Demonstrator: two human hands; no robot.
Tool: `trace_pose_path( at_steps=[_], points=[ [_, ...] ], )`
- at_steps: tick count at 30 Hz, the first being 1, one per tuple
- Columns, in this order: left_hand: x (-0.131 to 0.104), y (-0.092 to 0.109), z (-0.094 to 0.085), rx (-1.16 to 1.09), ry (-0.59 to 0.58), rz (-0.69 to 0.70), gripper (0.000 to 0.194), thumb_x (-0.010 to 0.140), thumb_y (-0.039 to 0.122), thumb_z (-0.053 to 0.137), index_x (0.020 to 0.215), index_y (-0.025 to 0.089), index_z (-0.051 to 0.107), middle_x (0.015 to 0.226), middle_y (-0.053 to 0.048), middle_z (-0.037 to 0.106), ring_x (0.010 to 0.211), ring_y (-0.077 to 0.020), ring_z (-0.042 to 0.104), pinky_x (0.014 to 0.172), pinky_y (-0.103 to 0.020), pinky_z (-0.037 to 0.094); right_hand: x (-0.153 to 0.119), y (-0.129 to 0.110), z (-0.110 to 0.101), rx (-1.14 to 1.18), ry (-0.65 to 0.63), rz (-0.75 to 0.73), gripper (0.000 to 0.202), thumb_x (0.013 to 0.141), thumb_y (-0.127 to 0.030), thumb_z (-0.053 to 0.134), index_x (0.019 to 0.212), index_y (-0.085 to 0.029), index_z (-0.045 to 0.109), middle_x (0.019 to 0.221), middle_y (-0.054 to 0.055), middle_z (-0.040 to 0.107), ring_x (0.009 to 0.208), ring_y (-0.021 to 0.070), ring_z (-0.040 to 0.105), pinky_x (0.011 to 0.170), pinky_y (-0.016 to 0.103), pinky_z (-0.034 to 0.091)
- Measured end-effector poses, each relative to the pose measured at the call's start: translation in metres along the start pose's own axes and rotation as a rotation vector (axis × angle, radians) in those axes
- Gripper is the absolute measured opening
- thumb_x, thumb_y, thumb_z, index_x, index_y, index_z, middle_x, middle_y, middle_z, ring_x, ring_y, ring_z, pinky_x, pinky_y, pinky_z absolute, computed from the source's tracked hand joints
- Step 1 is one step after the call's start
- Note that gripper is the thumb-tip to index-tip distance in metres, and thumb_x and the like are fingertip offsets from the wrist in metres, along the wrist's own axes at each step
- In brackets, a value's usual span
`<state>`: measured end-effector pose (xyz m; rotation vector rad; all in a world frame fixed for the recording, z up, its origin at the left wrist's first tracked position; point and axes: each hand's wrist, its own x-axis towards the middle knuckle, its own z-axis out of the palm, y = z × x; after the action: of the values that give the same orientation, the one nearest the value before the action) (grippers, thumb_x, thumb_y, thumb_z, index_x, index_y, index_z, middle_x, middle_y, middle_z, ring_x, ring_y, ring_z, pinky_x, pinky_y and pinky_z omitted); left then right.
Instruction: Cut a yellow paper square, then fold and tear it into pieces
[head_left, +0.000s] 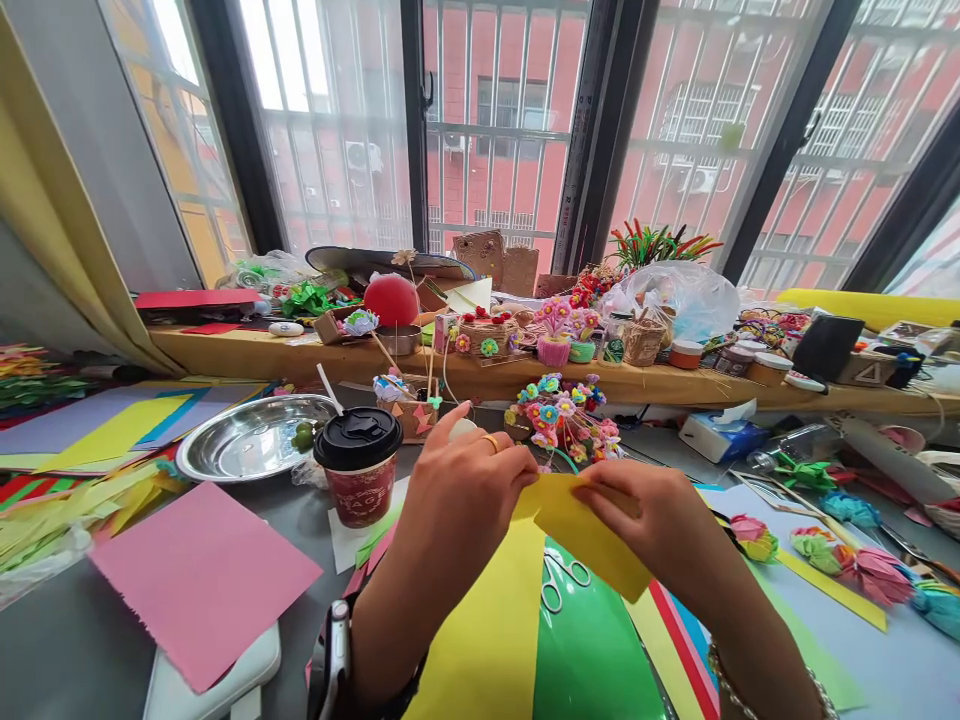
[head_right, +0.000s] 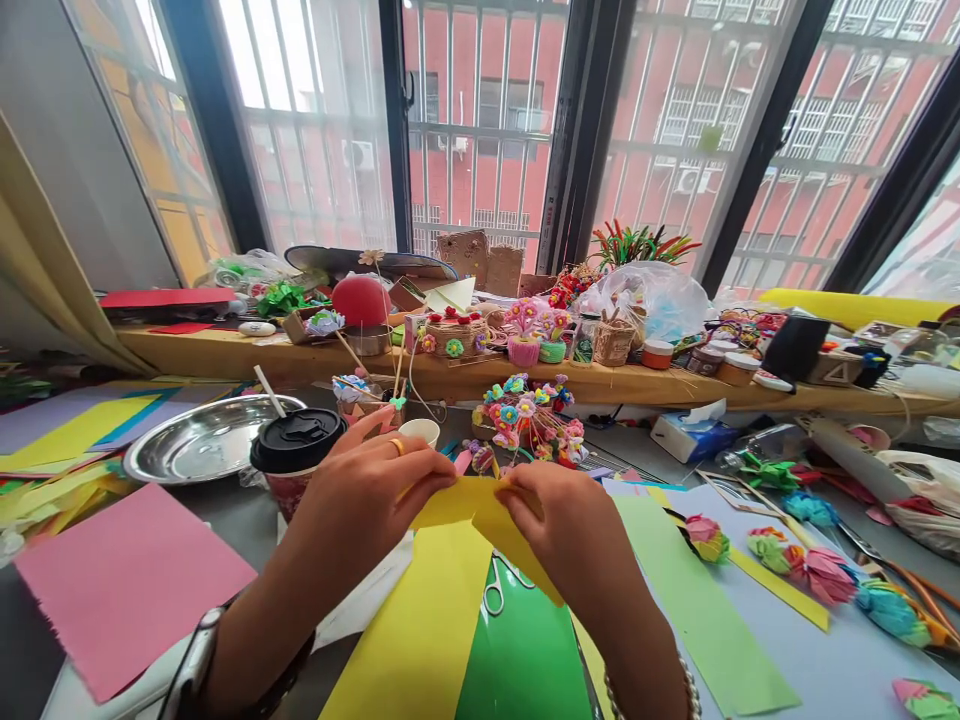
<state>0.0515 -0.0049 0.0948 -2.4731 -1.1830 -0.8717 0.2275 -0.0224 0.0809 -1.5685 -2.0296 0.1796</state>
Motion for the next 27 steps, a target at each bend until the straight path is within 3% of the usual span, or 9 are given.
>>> trace_pose_path(
  at_steps=[9,15,21,27],
  points=[
    [0.0,0.014,0.0,0.036,0.042,-0.02,0.017,0.079,0.02,0.049,0.069,0.02,0.063,0.062,0.001,0.063,0.06,-0.0144,0.055,0.083,-0.04,0.04,-0.01,-0.007,-0.001,-0.05,0.062,-0.056,0.017,0.081,-0.023,0.045,0.078,-0.02,0.061,0.078,0.004,0.067,0.07,0.0216,0.06,0.063,0.032,0.043],
    [0.002,0.017,0.003,0.021,-0.015,-0.034,0.018,0.079,0.018,0.047,0.068,0.019,0.061,0.061,0.0,0.062,0.064,-0.0161,0.056,0.072,-0.033,0.043,-0.011,-0.01,0.0,-0.071,0.135,-0.08,0.017,0.081,-0.02,0.044,0.081,-0.02,0.061,0.084,0.005,0.067,0.074,0.0216,0.061,0.066,0.032,0.043],
    [0.003,0.023,0.005,0.021,-0.047,-0.07,0.019,0.082,0.024,0.044,0.075,0.02,0.062,0.063,-0.002,0.064,0.069,-0.0191,0.058,0.069,-0.032,0.042,-0.009,-0.011,0.003,-0.068,0.165,-0.111,0.018,0.082,-0.02,0.043,0.083,-0.018,0.061,0.082,0.005,0.067,0.075,0.0212,0.06,0.067,0.032,0.043],
    [0.002,0.025,0.006,0.024,-0.025,-0.05,0.023,0.084,0.026,0.041,0.073,0.02,0.061,0.06,-0.001,0.064,0.061,-0.0166,0.057,0.074,-0.033,0.042,-0.009,-0.013,0.003,-0.082,0.179,-0.129,0.019,0.083,-0.021,0.041,0.082,-0.018,0.06,0.081,0.005,0.066,0.075,0.0211,0.06,0.066,0.032,0.041]
  ],
)
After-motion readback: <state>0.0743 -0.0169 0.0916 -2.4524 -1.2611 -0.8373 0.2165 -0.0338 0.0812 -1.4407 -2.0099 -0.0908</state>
